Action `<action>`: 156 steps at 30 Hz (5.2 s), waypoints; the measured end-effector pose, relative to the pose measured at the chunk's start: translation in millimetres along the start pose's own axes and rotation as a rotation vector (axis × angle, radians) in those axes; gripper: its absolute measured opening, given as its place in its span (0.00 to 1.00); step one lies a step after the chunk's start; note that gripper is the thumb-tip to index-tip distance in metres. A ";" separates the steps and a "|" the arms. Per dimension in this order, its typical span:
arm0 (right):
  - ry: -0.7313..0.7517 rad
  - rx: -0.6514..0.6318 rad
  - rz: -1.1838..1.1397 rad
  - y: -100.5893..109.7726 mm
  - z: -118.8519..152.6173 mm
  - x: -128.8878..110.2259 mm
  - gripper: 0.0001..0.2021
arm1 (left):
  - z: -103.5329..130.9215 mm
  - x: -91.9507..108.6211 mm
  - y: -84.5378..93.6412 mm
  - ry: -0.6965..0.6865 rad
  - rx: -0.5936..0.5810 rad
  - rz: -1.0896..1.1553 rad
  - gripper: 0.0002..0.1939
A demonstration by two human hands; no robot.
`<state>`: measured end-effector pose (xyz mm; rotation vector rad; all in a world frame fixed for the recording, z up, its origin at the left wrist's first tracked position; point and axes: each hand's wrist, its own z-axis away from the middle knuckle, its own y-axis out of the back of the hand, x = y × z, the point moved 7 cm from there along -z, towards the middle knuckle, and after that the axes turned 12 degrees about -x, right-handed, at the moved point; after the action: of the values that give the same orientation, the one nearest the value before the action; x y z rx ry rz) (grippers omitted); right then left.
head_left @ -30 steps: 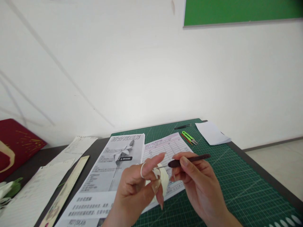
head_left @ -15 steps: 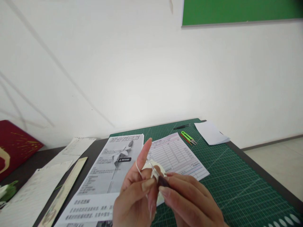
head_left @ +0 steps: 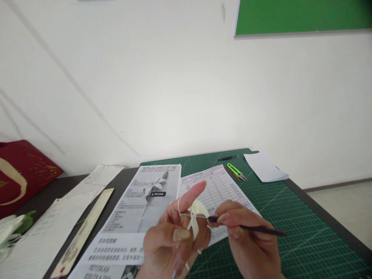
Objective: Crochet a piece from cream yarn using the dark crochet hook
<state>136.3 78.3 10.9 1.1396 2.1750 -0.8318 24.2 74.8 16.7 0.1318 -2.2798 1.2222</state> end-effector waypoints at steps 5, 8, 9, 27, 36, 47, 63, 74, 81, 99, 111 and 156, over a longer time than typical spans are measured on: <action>-0.070 0.037 -0.095 8.3 -1.1 8.5 0.05 | 2.5 3.6 2.9 0.027 0.014 -0.067 0.28; -0.093 0.020 -0.126 10.5 -1.8 9.8 0.05 | 1.6 3.2 2.1 0.052 0.021 -0.071 0.28; -0.100 0.020 -0.138 10.9 -2.0 10.2 0.05 | 0.8 2.9 1.0 0.059 0.012 -0.067 0.28; -0.103 -0.009 -0.206 6.9 -9.9 5.8 0.05 | -2.0 0.2 -5.9 0.061 -0.170 0.082 0.30; -0.172 0.056 -0.358 6.5 -7.6 11.1 0.02 | 0.6 -1.0 -1.8 0.102 -0.210 -0.068 0.30; -0.187 0.067 -0.362 6.4 -7.3 12.5 0.02 | 1.3 -5.2 -0.6 0.128 -0.167 -0.064 0.29; -0.318 0.066 -0.470 6.7 -6.3 22.2 0.05 | -0.6 1.3 -3.8 0.060 -0.230 -0.039 0.27; -0.558 0.223 -0.769 0.1 1.6 51.0 0.06 | 3.5 5.9 18.6 0.114 0.009 -0.447 0.21; -0.492 0.206 -0.645 -2.7 -1.8 45.1 0.06 | 2.1 -7.6 26.2 0.237 0.083 -0.416 0.21; -0.446 0.171 -0.461 4.1 -3.8 41.8 0.07 | 6.4 12.3 21.3 0.250 0.143 -0.486 0.20; -0.546 0.214 -0.659 -2.4 -0.7 57.7 0.09 | -1.8 12.6 19.8 0.145 0.257 -0.144 0.20; 0.085 0.016 0.163 1.1 -0.6 5.8 0.11 | 0.4 4.7 13.3 0.044 0.240 -0.074 0.28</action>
<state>134.2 82.2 6.9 1.3622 2.1122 -0.7438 15.7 83.0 8.9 0.2721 -2.0656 1.4407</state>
